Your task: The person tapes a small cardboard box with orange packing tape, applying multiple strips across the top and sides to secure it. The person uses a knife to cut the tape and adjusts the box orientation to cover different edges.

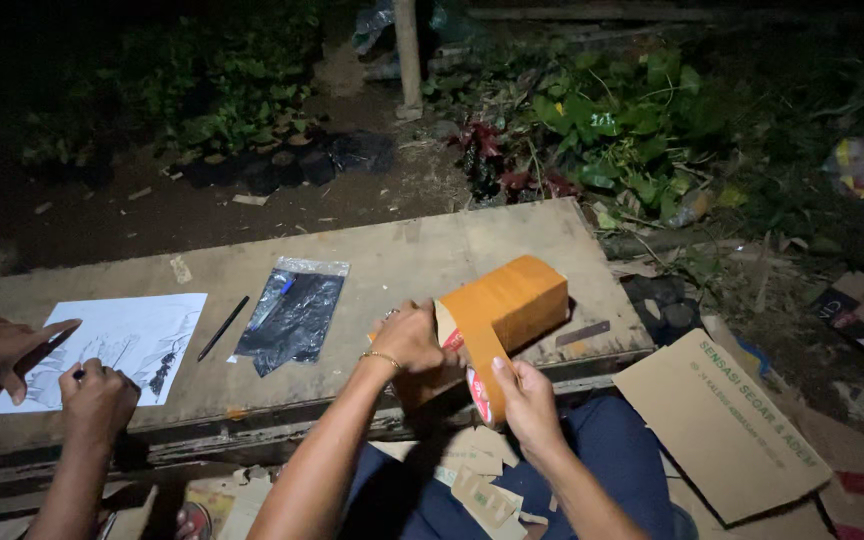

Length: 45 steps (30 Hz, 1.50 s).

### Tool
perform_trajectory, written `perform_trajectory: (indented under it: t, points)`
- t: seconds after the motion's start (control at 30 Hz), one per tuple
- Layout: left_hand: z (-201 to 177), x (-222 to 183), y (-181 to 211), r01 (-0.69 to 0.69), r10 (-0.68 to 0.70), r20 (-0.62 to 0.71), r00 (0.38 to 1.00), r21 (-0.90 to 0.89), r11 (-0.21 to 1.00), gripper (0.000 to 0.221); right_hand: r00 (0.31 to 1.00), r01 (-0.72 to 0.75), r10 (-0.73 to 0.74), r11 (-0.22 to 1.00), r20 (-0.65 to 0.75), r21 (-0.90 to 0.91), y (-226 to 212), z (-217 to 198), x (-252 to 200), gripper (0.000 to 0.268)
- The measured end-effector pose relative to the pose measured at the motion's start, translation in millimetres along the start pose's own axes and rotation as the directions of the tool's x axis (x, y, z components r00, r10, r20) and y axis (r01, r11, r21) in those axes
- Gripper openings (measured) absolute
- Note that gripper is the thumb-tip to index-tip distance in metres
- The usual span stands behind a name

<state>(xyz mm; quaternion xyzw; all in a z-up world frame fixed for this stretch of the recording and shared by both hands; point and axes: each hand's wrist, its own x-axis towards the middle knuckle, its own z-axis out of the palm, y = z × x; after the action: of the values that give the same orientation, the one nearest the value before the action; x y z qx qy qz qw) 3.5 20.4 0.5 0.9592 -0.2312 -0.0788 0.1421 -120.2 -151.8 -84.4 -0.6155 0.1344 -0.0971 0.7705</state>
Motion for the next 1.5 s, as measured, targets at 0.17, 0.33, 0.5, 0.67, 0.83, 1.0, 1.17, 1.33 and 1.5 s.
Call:
perform_trajectory:
  t: [0.17, 0.33, 0.5, 0.67, 0.83, 1.0, 1.17, 1.33, 1.5]
  points:
    - [-11.2, 30.1, -25.4, 0.046, 0.055, 0.315, 0.947, -0.306, 0.951, 0.084, 0.992, -0.07, 0.066, 0.997, 0.109, 0.031, -32.1, -1.5, 2.6, 0.031]
    - [-22.2, 50.3, -46.4, 0.167, 0.126, 0.438, 0.89, -0.57, 0.804, 0.081, 0.992, 0.116, -0.116, 0.993, 0.057, 0.001, -31.6, 17.9, 46.8, 0.035]
    - [-32.9, 60.3, -56.7, 0.046, 0.073, 0.273, 0.959, -0.405, 0.913, 0.091, 0.978, 0.113, -0.126, 0.99, 0.169, 0.084, -31.0, 27.7, 72.4, 0.038]
    - [-33.5, 21.9, -34.8, 0.01, -0.014, -0.126, 0.992, -0.034, 0.999, 0.081, 0.952, 0.252, -0.217, 0.956, 0.214, -0.15, -51.5, 50.6, 91.0, 0.035]
    - [-15.9, -9.3, 2.1, 0.04, -0.01, -0.186, 0.982, 0.158, 0.987, 0.124, 0.967, 0.234, -0.198, 0.938, 0.159, -0.256, -59.5, 66.7, 104.6, 0.034]
    - [-16.7, -2.2, 0.9, 0.126, -0.09, -0.193, 0.977, 0.182, 0.975, 0.114, 0.961, 0.2, -0.201, 0.979, 0.188, 0.026, -64.5, 68.2, 84.7, 0.023]
    - [-5.7, 1.2, -7.2, 0.16, -0.13, -0.17, 0.977, 0.175, 0.971, 0.11, 0.976, 0.136, -0.145, 0.989, 0.16, 0.065, -59.8, 60.5, 55.0, 0.019]
    - [-0.3, 6.6, -15.6, 0.146, -0.117, -0.169, 0.979, 0.172, 0.974, 0.112, 0.986, 0.115, -0.117, 0.993, 0.115, 0.023, -29.0, 43.1, 31.1, 0.022]
    - [3.8, 8.2, -17.3, 0.147, -0.116, -0.173, 0.978, 0.18, 0.973, 0.092, 0.999, -0.004, 0.001, 0.998, 0.042, 0.068, 14.9, 32.1, 12.5, 0.02]
